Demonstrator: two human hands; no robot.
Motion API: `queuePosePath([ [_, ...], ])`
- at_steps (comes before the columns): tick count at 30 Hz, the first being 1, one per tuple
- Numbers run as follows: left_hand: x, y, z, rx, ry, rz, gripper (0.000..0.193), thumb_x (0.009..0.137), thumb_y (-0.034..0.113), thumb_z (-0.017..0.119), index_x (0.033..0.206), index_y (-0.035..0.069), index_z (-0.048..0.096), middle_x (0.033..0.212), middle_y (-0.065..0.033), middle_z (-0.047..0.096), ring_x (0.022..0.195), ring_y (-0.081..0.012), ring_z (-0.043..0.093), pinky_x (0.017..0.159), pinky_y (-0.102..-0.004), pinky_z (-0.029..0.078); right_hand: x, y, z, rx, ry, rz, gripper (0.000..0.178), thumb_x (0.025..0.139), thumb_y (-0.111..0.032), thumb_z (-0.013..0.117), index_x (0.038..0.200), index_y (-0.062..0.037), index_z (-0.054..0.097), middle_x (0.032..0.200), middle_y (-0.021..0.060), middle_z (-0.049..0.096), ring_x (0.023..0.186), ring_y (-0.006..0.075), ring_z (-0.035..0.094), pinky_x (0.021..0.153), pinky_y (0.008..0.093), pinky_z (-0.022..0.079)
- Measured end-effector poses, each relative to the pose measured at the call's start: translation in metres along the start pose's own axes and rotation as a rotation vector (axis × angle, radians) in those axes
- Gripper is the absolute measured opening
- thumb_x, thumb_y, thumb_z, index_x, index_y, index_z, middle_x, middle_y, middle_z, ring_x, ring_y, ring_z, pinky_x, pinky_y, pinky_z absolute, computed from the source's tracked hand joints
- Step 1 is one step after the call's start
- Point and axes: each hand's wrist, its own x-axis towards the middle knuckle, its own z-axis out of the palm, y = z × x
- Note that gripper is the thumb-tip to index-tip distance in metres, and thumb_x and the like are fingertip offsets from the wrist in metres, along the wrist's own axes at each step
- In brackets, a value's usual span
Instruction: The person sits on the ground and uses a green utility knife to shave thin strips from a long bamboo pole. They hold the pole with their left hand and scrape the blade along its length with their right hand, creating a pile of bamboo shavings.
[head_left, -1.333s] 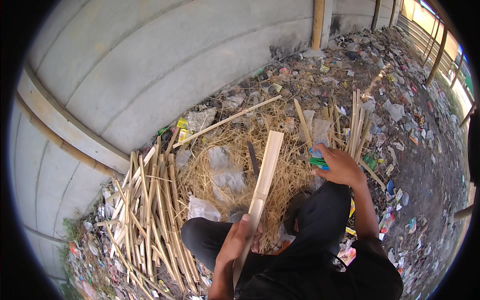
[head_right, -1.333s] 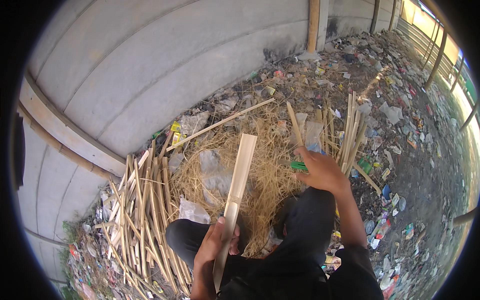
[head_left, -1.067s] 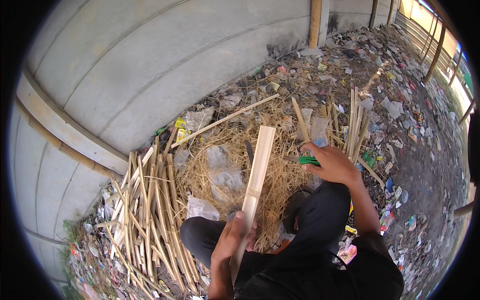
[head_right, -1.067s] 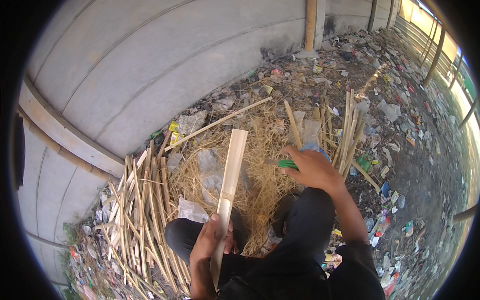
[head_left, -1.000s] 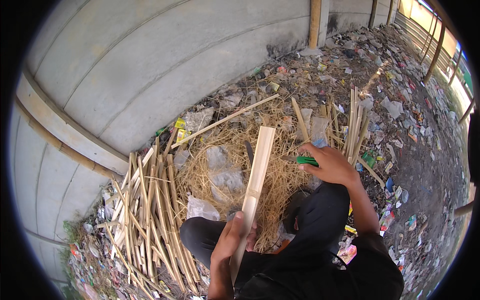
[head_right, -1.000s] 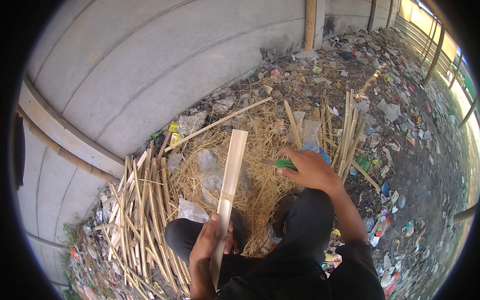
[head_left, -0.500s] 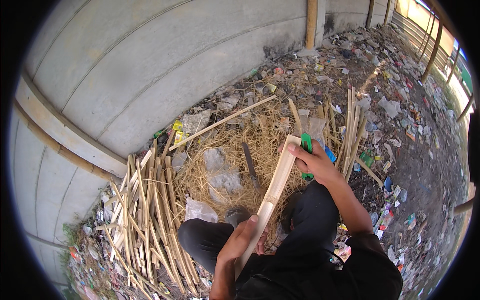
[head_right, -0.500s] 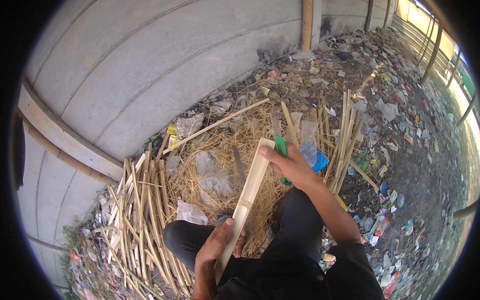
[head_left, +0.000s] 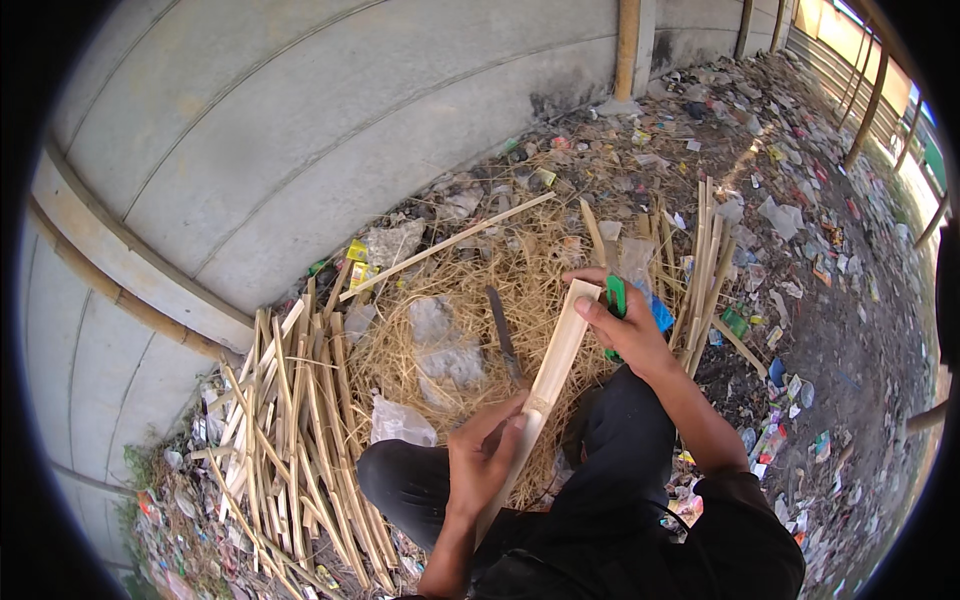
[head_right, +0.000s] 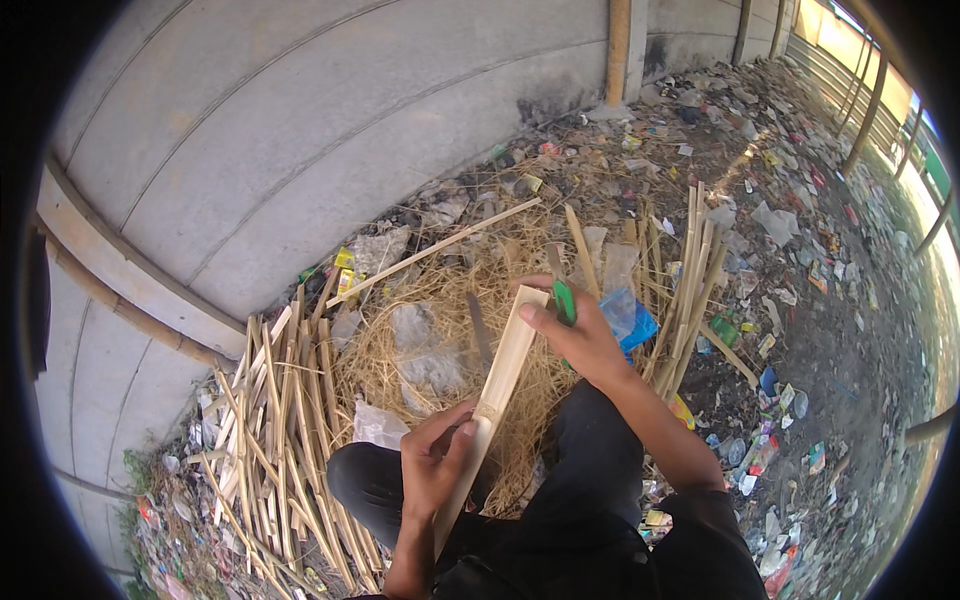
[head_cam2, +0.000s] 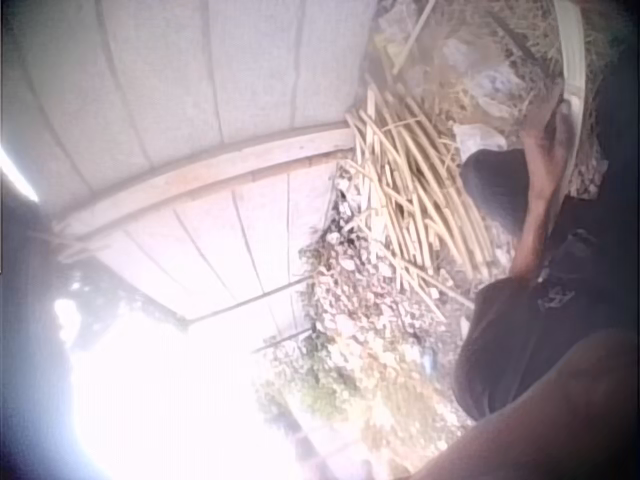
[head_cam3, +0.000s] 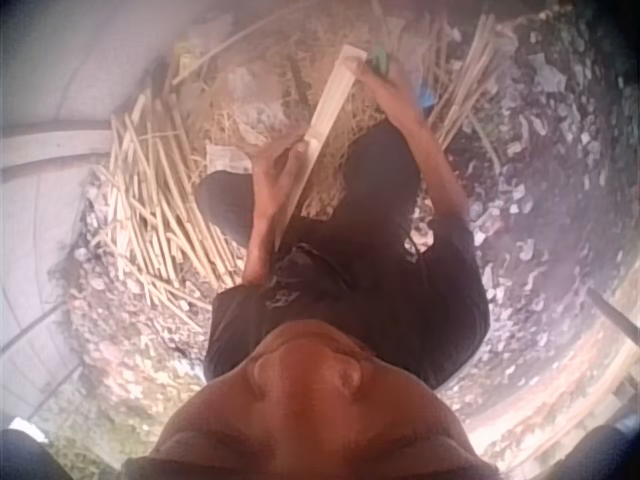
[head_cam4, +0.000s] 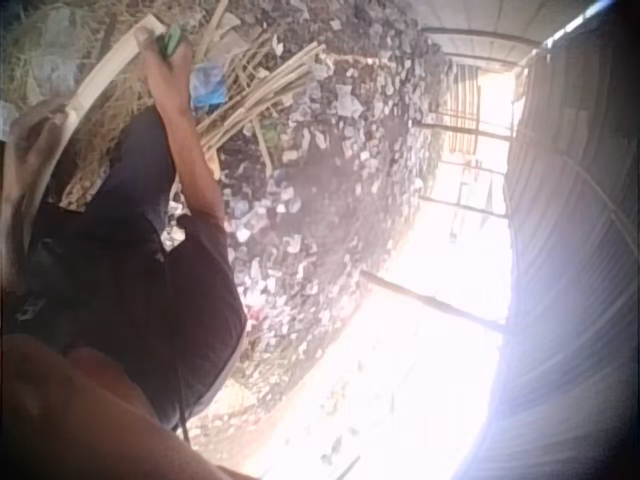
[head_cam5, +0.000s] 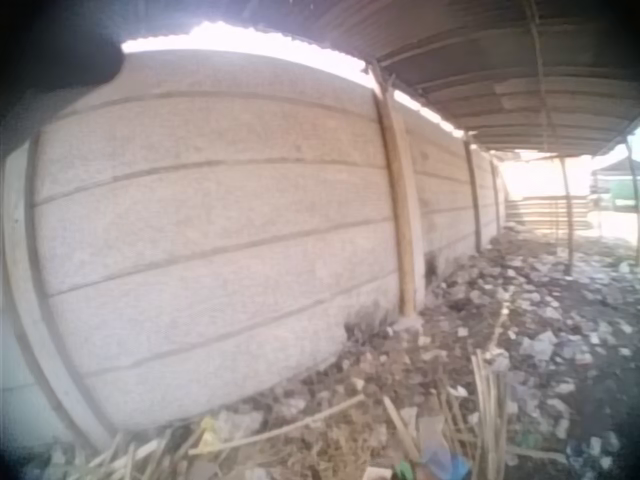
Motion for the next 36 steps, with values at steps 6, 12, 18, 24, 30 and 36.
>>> queuePosePath([
  [6,0.002,0.014,0.001,0.213,0.02,0.007,0.03,0.102,0.002,0.07,0.131,0.004,0.077,0.104,-0.0099,0.079,0.088,-0.0103,0.071,0.072,-0.0257,0.056,-0.001,-0.001,0.0,-0.13,0.037,-0.066,0.043,0.103,-0.032,0.074,0.14,-0.0109,0.068,0.073,-0.0098,0.046,0.066,0.0033,0.042,0.06,0.0257,0.032],
  [12,0.0,0.0,-0.001,0.057,-0.006,0.092,0.037,0.102,0.004,0.071,0.139,0.003,0.072,0.107,-0.009,0.077,0.097,-0.0125,0.072,0.08,-0.0266,0.057,0.0,0.002,-0.001,-0.156,0.043,-0.109,0.041,0.104,-0.031,0.073,0.138,-0.0092,0.07,0.084,-0.0062,0.05,0.076,0.0057,0.046,0.07,0.0276,0.039],
  [18,-0.013,-0.004,-0.001,-0.479,-0.198,-0.325,0.056,0.113,0.038,0.056,0.15,-0.004,0.053,0.103,-0.0157,0.076,0.087,-0.0182,0.074,0.073,-0.0271,0.058,-0.002,-0.002,0.004,-0.116,0.07,-0.132,0.038,0.104,-0.029,0.073,0.135,-0.0071,0.071,0.087,-0.0063,0.052,0.08,0.006,0.047,0.073,0.0275,0.04],
  [24,-0.017,-0.011,-0.031,-0.535,-0.545,-0.579,0.052,0.118,0.048,0.039,0.121,0.001,0.063,0.079,-0.0041,0.059,0.063,-0.0114,0.057,0.054,-0.0265,0.049,-0.005,0.002,0.007,-0.137,0.158,-0.27,0.047,0.104,-0.031,0.071,0.14,-0.0032,0.059,0.088,-0.0024,0.054,0.077,0.0063,0.046,0.068,0.0287,0.037],
  [30,-0.022,0.014,-0.02,-0.389,-0.319,-0.594,0.048,0.117,0.048,0.042,0.107,0.005,0.06,0.069,0.0005,0.046,0.055,-0.0083,0.041,0.049,-0.0258,0.037,-0.039,0.011,0.018,-0.417,0.097,-0.588,0.034,0.101,-0.03,0.075,0.117,-0.0038,0.061,0.087,0.0065,0.067,0.072,0.0174,0.066,0.065,0.0323,0.05],
  [36,-0.023,0.029,-0.018,-0.253,-0.218,-0.506,0.045,0.118,0.043,0.044,0.106,0.002,0.061,0.067,-0.0002,0.049,0.057,-0.0089,0.051,0.052,-0.0279,0.043,-0.062,0.015,0.035,-0.763,-0.08,-0.67,0.035,0.092,-0.035,0.086,0.106,-0.0076,0.068,0.088,0.007,0.077,0.069,0.0244,0.075,0.057,0.0352,0.056],
])
